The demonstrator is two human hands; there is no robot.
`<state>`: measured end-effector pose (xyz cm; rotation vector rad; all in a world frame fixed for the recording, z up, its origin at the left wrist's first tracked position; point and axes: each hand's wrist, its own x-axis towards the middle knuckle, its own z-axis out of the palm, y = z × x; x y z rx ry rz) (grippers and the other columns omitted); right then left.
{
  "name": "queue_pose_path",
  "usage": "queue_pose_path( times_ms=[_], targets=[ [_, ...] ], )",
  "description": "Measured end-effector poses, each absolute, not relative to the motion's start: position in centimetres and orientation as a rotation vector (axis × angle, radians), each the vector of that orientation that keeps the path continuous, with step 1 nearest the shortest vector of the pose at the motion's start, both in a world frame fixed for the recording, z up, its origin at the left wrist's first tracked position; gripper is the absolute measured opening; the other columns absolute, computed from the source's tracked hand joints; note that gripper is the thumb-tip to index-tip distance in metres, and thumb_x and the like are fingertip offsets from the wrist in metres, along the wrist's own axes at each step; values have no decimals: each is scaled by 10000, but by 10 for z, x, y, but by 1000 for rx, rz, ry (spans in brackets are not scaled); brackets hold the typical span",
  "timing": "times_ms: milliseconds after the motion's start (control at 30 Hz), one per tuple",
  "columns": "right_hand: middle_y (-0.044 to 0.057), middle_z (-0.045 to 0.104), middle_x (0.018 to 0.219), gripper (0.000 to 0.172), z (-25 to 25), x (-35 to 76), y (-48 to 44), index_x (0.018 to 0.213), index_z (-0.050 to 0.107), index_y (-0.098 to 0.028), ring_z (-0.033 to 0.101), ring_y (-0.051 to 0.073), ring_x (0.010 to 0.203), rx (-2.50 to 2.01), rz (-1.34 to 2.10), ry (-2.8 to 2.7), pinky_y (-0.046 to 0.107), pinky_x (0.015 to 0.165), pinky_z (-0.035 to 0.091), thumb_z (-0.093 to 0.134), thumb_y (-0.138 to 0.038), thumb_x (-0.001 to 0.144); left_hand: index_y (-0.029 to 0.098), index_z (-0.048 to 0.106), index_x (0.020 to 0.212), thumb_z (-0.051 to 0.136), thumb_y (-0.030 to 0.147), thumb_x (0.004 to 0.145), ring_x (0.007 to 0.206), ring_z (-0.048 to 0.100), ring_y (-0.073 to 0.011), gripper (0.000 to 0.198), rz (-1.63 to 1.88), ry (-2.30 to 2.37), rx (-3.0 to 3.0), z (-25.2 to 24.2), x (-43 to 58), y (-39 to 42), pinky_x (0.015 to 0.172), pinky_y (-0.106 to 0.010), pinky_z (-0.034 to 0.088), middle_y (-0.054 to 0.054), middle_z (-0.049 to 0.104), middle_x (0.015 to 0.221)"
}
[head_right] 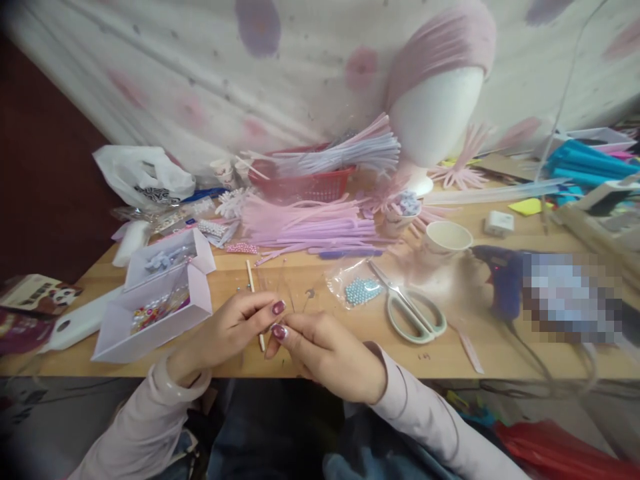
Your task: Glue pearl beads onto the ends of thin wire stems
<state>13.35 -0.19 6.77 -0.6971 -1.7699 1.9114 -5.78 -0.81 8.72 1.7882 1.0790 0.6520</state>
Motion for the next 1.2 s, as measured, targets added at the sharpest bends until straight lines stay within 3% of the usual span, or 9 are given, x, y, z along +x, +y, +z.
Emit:
queue_pose_path(
  times_ms=[333, 667, 800, 1200],
  targets=[
    [-113, 363, 377, 392, 66, 133, -5, 750, 577, -170, 262, 58, 328, -733, 2011, -1621, 219, 363, 192, 453, -464, 978, 182, 584, 613, 322, 416, 1051, 534, 472, -98, 560, 741, 1035, 1851, 78, -52, -9, 579, -219, 358, 17, 664, 562],
    [-113, 339, 397, 457, 69, 121, -2, 696, 546, -176, 242, 51, 353, -750, 2043, -1587, 218, 355, 152, 486, -555, 943, 190, 457, 585, 326, 495, 1022, 516, 392, -99, 548, 814, 1132, 1827, 74, -62, -9, 540, -244, 322, 35, 488, 525],
    [-114, 333, 404, 466, 71, 118, 0, 686, 539, -178, 241, 51, 359, -758, 2056, -1557, 222, 357, 148, 504, -573, 931, 210, 357, 588, 341, 521, 1006, 506, 322, -96, 521, 855, 1196, 1762, 74, -62, -10, 526, -247, 303, 60, 351, 533],
    [-108, 325, 413, 478, 68, 121, 0, 687, 552, -178, 240, 59, 375, -784, 2091, -1531, 227, 374, 157, 511, -587, 932, 207, 370, 579, 356, 524, 999, 515, 317, -101, 527, 759, 1126, 1769, 76, -64, -6, 526, -258, 272, 58, 323, 541]
  ],
)
